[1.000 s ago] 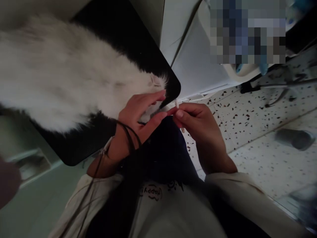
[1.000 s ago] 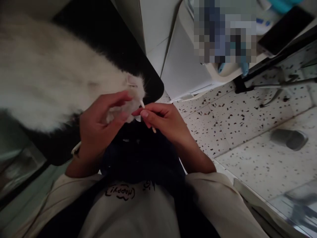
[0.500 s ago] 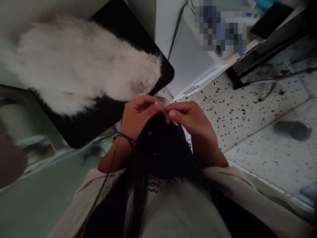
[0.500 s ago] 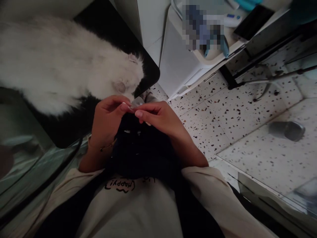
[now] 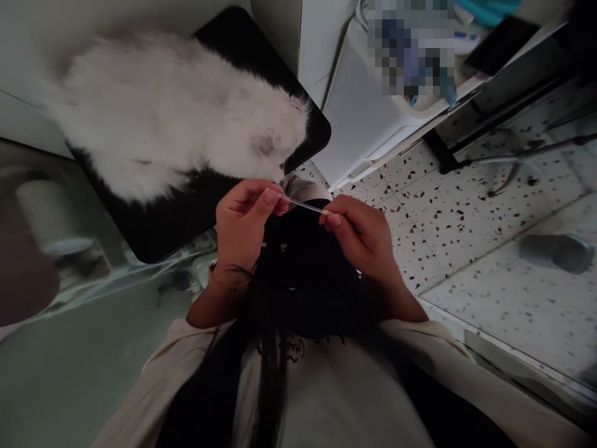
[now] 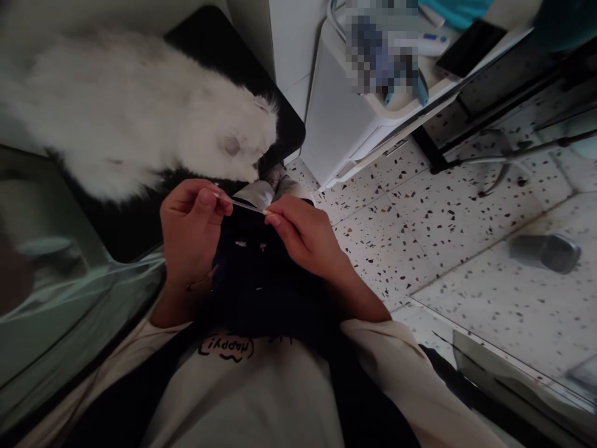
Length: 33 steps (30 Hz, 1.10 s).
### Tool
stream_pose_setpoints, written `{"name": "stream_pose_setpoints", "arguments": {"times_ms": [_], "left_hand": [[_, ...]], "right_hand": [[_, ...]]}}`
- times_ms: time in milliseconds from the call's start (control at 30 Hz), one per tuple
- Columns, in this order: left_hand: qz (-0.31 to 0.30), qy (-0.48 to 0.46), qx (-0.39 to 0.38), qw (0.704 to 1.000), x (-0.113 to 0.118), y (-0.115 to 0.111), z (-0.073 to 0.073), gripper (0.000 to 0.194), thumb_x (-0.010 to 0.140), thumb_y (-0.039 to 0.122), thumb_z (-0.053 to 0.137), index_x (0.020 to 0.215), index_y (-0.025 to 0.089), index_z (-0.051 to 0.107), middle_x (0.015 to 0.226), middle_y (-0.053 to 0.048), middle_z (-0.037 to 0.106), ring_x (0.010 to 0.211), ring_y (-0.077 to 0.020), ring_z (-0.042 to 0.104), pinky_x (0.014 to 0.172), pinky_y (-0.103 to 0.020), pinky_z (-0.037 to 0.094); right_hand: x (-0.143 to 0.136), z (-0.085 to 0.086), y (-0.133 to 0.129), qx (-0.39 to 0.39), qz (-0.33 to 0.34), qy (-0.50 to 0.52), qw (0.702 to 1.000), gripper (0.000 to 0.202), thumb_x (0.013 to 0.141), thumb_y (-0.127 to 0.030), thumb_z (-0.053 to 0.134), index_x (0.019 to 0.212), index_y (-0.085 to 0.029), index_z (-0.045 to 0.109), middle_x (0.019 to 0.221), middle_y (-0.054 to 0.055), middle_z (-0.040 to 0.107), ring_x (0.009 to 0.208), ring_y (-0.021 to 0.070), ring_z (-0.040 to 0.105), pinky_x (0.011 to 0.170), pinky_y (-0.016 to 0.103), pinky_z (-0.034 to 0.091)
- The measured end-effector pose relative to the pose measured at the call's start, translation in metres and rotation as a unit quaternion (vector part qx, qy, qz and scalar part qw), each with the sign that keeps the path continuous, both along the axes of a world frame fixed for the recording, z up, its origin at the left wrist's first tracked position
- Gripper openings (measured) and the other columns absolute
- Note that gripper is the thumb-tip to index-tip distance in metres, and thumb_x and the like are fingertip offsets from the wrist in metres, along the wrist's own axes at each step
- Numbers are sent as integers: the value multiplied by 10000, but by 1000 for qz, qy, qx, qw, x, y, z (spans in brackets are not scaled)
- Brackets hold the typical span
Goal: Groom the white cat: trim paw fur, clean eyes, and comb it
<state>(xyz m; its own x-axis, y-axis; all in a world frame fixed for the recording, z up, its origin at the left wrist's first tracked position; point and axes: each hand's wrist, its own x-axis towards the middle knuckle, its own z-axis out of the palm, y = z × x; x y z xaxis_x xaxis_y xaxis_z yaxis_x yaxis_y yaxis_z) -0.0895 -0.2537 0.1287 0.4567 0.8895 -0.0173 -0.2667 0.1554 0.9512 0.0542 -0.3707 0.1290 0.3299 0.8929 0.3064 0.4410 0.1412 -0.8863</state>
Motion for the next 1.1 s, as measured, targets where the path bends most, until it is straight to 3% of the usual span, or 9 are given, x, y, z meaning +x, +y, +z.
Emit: {"name": "stream_pose_setpoints", "arguments": {"times_ms": [367,567,667,800,933,1100], "left_hand": [[-93,0,-96,991,-5,-10,1,327,799,463,830,802,170,684,746,6,707,633,-80,662,601,-167,545],[-91,53,16,994,-4,-19,2,405,810,557,784,915,175,702,796,-19,704,635,-87,626,612,-199,526],[-160,110,76,978,-5,-22,8,383,812,529,790,811,156,703,701,-17,670,598,-89,598,567,-196,482],[-266,147,107,947,-5,-20,13,486,911,581,651,682,153,674,604,-17,603,533,-86,541,508,-203,421],[-356,124,11,926,-4,-14,9,549,932,624,590,652,155,638,479,12,490,382,-62,396,404,-211,281],[-389,77,-116,911,-1,-13,-1,543,910,606,626,612,154,586,367,56,324,316,-38,220,379,-212,152]], "right_hand": [[-11,2,-12,11,15,97,995,293,1017,-342,504,773,-210,596,696,-10,557,647,116,522,645,270,426],[-10,-2,-15,-12,0,61,998,294,1014,-383,506,796,-218,617,723,4,589,668,131,540,667,286,434],[-9,-2,-15,-12,13,33,999,294,1017,-392,494,819,-221,629,729,11,606,664,135,541,664,286,440],[-5,-3,-15,-5,57,20,998,318,1021,-390,486,796,-211,624,701,7,596,639,123,528,635,266,430],[0,-7,-12,13,98,21,995,320,1024,-365,482,788,-202,626,709,2,604,634,111,531,629,251,422],[5,-11,-10,21,118,18,993,294,1024,-336,483,803,-196,617,700,-7,575,634,103,520,618,238,410]]}}
